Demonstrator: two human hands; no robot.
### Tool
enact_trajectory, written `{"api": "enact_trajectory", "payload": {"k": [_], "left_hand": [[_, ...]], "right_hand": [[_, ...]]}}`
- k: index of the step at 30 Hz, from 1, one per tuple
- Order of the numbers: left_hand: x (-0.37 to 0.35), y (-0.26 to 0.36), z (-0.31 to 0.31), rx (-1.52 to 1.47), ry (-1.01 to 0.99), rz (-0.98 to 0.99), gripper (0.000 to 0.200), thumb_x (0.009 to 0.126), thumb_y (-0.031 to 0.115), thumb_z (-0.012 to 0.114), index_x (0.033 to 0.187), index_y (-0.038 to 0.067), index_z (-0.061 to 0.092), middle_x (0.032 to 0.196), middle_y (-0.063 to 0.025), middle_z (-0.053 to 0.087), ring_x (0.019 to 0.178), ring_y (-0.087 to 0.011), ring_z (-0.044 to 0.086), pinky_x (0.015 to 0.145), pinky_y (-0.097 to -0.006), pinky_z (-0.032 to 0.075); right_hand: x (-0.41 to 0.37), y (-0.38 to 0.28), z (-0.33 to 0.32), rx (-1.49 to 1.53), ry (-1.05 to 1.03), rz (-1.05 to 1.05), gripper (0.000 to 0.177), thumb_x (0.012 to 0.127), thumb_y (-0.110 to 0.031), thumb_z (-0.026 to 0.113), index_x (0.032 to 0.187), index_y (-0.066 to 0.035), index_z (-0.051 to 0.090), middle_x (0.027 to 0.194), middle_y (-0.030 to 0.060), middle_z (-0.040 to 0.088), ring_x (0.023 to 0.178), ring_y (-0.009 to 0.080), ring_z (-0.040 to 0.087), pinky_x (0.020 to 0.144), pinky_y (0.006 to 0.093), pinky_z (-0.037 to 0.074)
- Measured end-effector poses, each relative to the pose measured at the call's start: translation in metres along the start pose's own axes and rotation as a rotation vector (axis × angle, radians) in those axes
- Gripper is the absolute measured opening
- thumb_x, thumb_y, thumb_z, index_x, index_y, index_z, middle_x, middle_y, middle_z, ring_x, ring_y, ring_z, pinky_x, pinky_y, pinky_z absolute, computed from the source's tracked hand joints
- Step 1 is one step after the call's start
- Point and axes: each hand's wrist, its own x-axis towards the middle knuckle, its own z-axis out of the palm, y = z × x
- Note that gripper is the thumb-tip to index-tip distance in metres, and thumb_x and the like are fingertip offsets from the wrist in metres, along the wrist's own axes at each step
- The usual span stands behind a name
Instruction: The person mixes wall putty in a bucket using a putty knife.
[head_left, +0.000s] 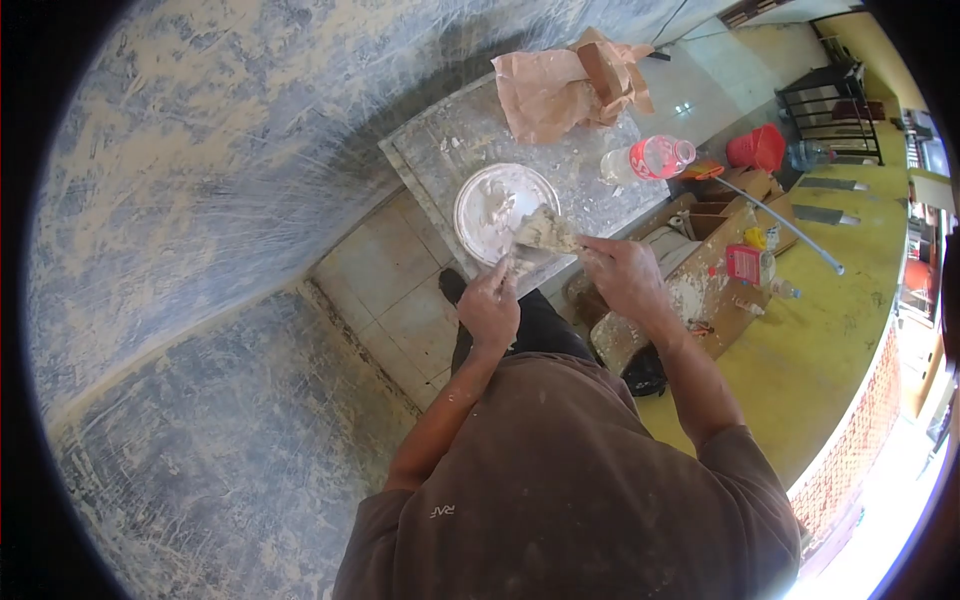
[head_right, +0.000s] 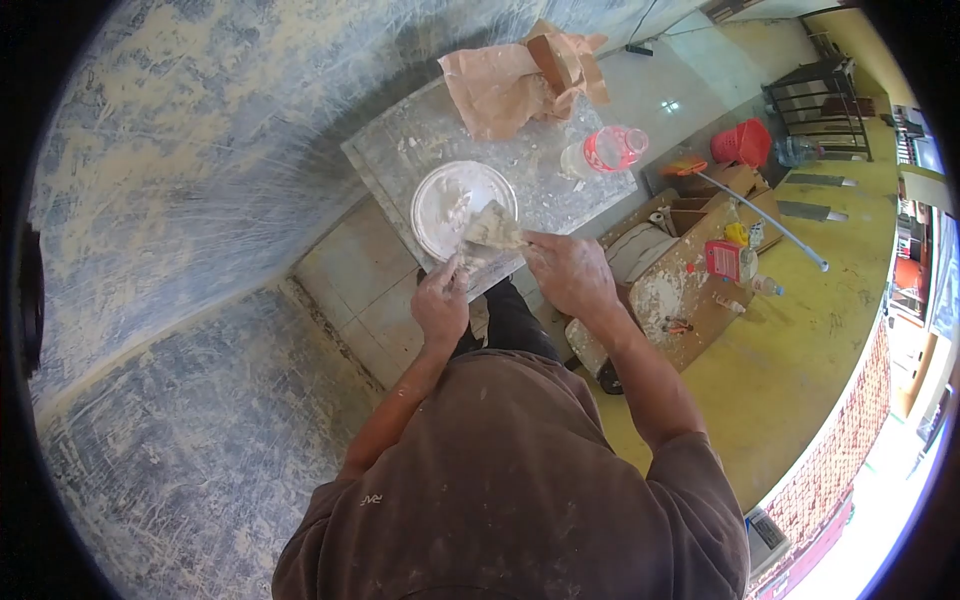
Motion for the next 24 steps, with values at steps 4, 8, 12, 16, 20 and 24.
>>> {"api": "enact_trajectory", "payload": {"k": [4,8,12,16,20,24], "left_hand": [[-0.005,0.002,0.007,0.073,-0.012,0.036,0.032,0.087,0.021,0.066,0.113,0.003,0.072,0.098,-0.0151,0.073,0.089,-0.0324,0.069,0.08,-0.0406,0.054],[0.003,0.008,0.0,0.027,0.002,-0.128,0.033,0.089,0.024,0.064,0.114,0.004,0.072,0.099,-0.0161,0.072,0.088,-0.0331,0.069,0.081,-0.0404,0.054],[0.015,-0.006,0.009,-0.009,-0.029,-0.177,0.038,0.089,0.03,0.064,0.117,0.006,0.071,0.098,-0.0182,0.072,0.088,-0.0335,0.07,0.081,-0.0407,0.054],[0.014,-0.006,-0.002,-0.13,-0.128,-0.308,0.044,0.087,0.035,0.065,0.121,0.006,0.069,0.092,-0.0193,0.072,0.086,-0.0329,0.07,0.078,-0.04,0.053],[0.015,-0.02,0.002,-0.237,-0.109,-0.32,0.042,0.087,0.028,0.068,0.123,0.006,0.068,0.083,-0.0137,0.072,0.076,-0.0233,0.069,0.073,-0.0355,0.052],[0.02,-0.03,0.0,-0.437,-0.19,-0.332,0.037,0.089,0.014,0.068,0.123,0.0,0.067,0.085,-0.0035,0.069,0.076,-0.0071,0.059,0.069,-0.0269,0.047]], "right_hand": [[0.036,-0.012,-0.002,-0.016,-0.071,-0.004,0.024,0.087,-0.023,0.06,0.097,-0.007,0.074,0.087,0.0215,0.069,0.08,0.0407,0.067,0.076,0.0469,0.054],[0.048,-0.029,-0.012,-0.163,0.021,-0.281,0.022,0.086,-0.022,0.055,0.082,-0.008,0.071,0.081,0.0199,0.068,0.075,0.0407,0.065,0.073,0.0502,0.054],[0.05,-0.019,0.01,-0.231,0.103,-0.404,0.02,0.086,-0.019,0.055,0.08,-0.007,0.071,0.079,0.0183,0.068,0.072,0.0403,0.065,0.072,0.05,0.054],[0.046,-0.004,0.017,-0.208,-0.05,-0.171,0.023,0.086,-0.022,0.056,0.086,-0.007,0.073,0.082,0.0205,0.068,0.079,0.0423,0.066,0.074,0.05,0.054],[0.019,0.0,0.015,-0.035,-0.117,0.093,0.03,0.089,-0.028,0.059,0.103,-0.007,0.075,0.092,0.0229,0.07,0.088,0.042,0.066,0.087,0.0458,0.052],[0.001,0.027,-0.002,0.061,-0.123,0.183,0.03,0.088,-0.028,0.062,0.105,-0.006,0.074,0.087,0.0197,0.071,0.084,0.0389,0.068,0.082,0.0449,0.052]]}}
